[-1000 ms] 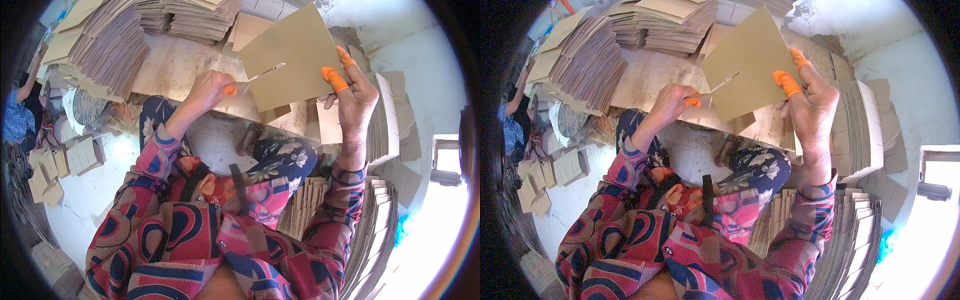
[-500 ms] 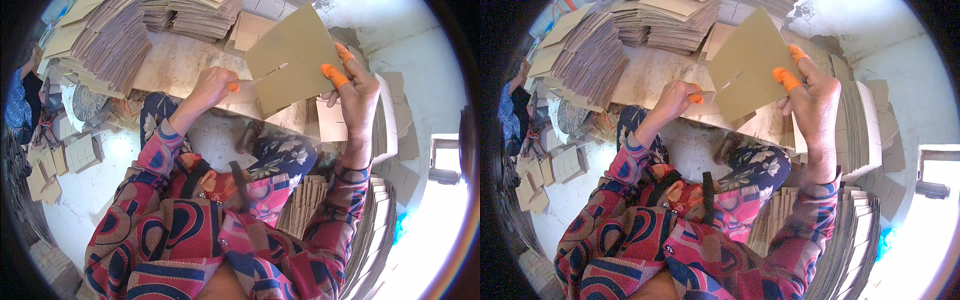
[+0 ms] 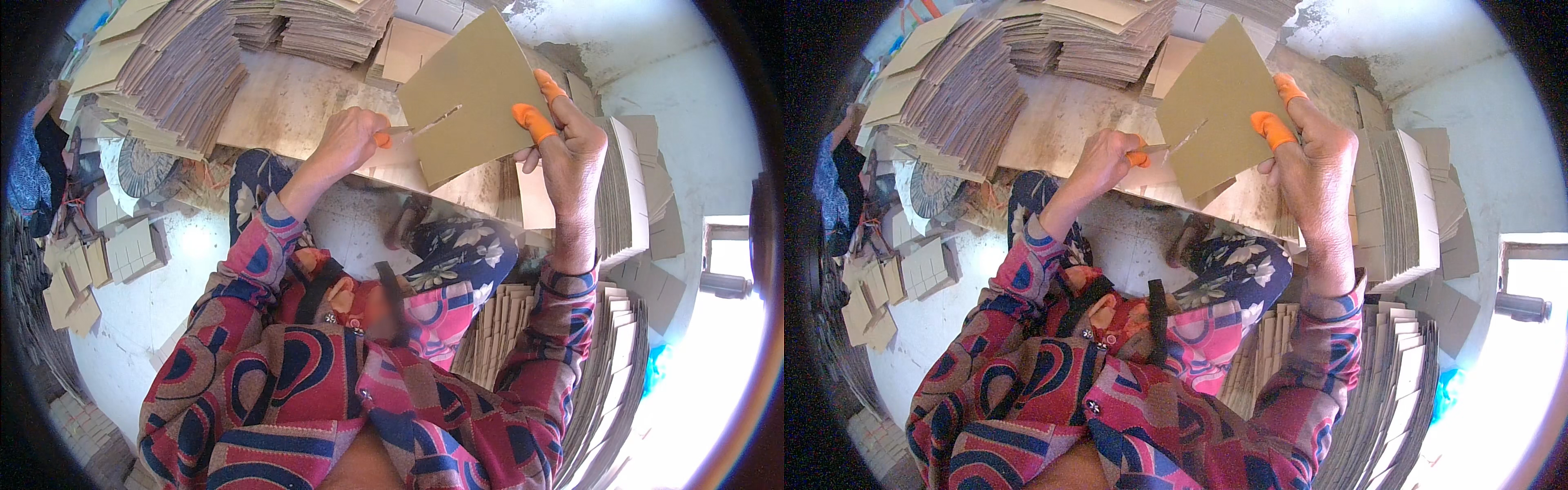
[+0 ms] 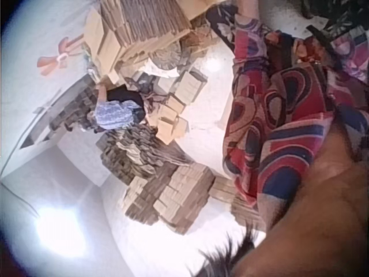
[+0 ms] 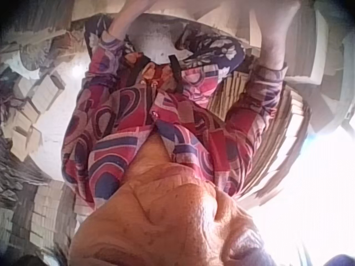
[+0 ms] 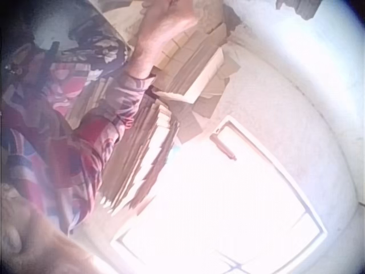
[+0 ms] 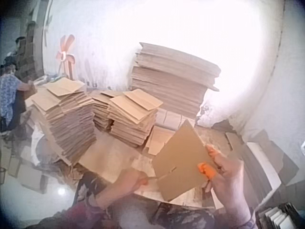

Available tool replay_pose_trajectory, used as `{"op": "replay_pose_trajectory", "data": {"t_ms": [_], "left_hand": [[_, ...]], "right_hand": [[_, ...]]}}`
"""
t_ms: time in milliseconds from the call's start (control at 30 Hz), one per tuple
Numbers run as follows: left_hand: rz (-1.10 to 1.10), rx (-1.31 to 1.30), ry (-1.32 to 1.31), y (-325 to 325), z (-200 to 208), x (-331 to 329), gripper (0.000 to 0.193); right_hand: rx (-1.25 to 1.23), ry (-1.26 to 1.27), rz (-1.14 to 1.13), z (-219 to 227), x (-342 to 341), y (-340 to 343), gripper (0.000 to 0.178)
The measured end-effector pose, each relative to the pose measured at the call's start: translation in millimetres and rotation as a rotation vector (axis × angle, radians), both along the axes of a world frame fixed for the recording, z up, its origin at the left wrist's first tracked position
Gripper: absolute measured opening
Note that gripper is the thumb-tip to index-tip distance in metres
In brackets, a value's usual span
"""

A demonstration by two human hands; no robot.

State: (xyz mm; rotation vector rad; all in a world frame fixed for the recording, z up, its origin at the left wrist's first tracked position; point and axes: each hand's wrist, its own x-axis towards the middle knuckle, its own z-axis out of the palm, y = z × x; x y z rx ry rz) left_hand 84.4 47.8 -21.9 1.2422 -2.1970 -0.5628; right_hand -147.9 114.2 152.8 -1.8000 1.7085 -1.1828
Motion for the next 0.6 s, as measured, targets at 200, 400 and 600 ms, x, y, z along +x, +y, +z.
{"op": "replay_pose_trajectory", "data": {"t_ms": [200, 400, 600], "left_hand": [[-0.016, 0.02, 0.011, -0.5, 0.3, 0.2, 0.011], [-0.019, -0.023, 0.055, 0.1, -1.0, -3.5, 0.014], [-0.031, -0.052, 0.023, 0.8, 4.0, -7.7, 0.016]], "right_hand": [[-0.066, 0.046, 0.085, -0.4, 2.2, -3.8, 0.04], [0.017, 0.088, 0.08, -12.0, 10.3, -5.6, 0.036], [0.045, 0.26, 0.213, -70.8, 3.9, -21.2, 0.04]]}}
